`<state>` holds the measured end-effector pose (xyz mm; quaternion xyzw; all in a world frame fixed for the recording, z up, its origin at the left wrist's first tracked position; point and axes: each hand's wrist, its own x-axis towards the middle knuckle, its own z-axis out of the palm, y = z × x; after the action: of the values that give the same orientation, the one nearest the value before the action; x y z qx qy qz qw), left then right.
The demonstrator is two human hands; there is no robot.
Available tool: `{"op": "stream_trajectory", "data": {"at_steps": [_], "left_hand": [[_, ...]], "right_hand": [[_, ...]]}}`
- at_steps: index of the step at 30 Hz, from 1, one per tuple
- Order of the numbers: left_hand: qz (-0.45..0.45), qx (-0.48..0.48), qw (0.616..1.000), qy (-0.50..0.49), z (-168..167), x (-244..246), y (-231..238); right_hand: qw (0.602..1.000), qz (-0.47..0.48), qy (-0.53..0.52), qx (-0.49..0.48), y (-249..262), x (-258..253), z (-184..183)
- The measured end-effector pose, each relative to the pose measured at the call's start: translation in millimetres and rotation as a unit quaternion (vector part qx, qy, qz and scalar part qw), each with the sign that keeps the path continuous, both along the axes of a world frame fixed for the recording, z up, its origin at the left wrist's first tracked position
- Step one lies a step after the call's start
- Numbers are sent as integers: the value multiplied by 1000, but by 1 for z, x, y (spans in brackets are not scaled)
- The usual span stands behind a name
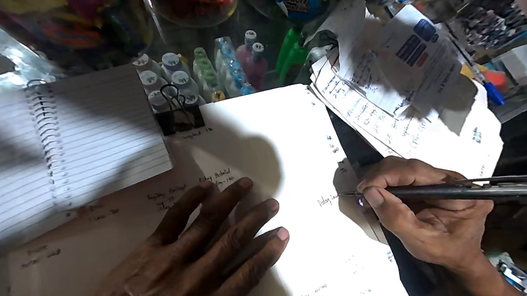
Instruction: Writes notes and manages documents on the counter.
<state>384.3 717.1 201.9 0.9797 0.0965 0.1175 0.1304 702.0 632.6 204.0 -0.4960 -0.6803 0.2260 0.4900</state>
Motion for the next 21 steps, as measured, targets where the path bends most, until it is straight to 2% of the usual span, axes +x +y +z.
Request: {"op": "stream_trajectory", "data": {"at_steps": [15,21], "left_hand": [[7,-5,1000,-13,1,0,-2],[6,-1,1000,-16,1,0,-2]], "right_hand": [[1000,-15,3,13,0,-3,-2],[989,-22,142,19,-3,5,0]]}}
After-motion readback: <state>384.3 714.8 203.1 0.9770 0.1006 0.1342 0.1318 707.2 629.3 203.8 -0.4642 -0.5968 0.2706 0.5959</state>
